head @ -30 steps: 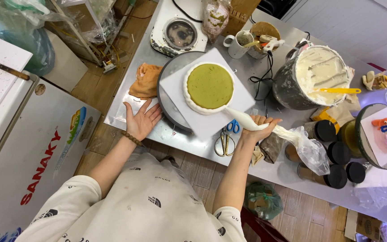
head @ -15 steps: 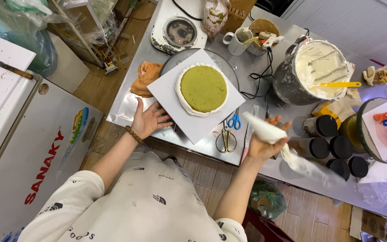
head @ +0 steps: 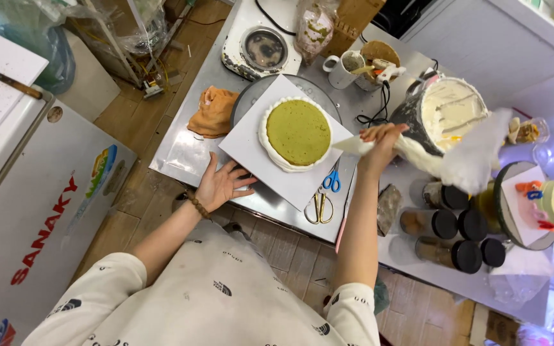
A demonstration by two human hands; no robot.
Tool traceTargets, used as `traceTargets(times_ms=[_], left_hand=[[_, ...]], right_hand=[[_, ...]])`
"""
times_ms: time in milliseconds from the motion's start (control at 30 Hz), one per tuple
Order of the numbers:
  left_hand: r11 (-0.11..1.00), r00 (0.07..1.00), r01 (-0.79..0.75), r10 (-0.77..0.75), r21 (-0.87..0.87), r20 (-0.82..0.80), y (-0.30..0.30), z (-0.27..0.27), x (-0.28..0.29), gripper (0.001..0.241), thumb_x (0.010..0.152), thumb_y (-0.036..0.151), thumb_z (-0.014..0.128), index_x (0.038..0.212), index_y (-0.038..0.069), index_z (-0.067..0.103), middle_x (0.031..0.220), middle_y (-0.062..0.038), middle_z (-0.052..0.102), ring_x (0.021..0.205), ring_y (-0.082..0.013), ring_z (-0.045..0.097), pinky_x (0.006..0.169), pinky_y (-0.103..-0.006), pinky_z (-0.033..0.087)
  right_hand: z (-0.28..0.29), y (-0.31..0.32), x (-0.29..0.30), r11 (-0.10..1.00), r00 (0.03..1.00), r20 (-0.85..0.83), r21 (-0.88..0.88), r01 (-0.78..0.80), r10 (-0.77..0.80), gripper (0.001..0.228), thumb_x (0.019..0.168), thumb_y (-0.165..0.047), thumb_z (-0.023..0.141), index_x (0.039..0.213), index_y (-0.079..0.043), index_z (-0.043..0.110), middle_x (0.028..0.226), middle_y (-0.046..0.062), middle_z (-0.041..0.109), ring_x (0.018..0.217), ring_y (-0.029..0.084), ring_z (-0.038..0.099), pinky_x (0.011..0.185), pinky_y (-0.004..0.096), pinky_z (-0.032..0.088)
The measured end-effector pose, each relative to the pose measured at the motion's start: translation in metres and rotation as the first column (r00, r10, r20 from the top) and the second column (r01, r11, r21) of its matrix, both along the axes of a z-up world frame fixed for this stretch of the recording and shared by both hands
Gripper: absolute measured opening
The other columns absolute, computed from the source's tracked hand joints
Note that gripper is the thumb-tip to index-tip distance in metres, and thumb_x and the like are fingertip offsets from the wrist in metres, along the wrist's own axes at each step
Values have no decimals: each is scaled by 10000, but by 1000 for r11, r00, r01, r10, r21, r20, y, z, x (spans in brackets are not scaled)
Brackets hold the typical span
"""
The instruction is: Applying and smoothing cream icing on a cake layer using a piping bag and a spatula on a turntable.
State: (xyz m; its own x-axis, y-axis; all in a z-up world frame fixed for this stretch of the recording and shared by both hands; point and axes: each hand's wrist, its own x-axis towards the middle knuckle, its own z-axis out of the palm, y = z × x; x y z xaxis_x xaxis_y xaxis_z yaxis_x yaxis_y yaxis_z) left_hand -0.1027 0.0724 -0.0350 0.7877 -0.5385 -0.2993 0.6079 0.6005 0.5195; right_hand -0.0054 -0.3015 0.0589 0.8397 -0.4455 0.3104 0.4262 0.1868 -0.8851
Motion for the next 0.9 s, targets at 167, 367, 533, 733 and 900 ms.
traceTargets(times_ms=[167,367,533,733,900], left_hand=[[998,997,-56,54,-40,-48,11,2,-19,1077,843,856,244,1618,117,132,1614,-241,321,1448,-398,415,1102,-587,435],[991,988,-117,110,-66,-107,25,-4,-37,1036,864,842,221,1619,133,215,1591,-215,394,1444,-364,428,1123,-540,416],[987,984,-150,143,-59,-109,37,-7,-37,1008,872,834,208,1616,155,253,1592,-184,415,1447,-330,432,1150,-513,387],[985,982,-160,151,-71,-117,34,-21,-36,1011,876,834,215,1616,146,248,1583,-184,430,1428,-323,449,1152,-503,386],[989,986,-132,123,-69,-113,25,-19,-36,1027,874,840,224,1619,133,247,1577,-185,438,1424,-316,456,1154,-486,383]], right_hand=[[-6,4,74,995,999,33,-100,15,-12,499,1105,-495,455,762,-135,416,595,18,406,504,158,426,591,374,481],[-10,50,135,993,999,31,-117,-20,24,444,1121,-413,473,786,-126,434,592,27,405,509,153,426,547,353,448],[7,121,126,959,979,31,-212,-188,199,518,1142,-438,446,725,-135,398,586,12,383,487,149,405,558,359,468],[0,137,56,892,898,-111,-115,-438,426,492,1126,-437,427,740,-131,409,587,-4,345,492,138,355,556,339,414],[10,87,-13,884,897,-142,-162,-439,419,529,1142,-445,402,709,-141,403,591,-8,355,493,139,365,566,340,418]])
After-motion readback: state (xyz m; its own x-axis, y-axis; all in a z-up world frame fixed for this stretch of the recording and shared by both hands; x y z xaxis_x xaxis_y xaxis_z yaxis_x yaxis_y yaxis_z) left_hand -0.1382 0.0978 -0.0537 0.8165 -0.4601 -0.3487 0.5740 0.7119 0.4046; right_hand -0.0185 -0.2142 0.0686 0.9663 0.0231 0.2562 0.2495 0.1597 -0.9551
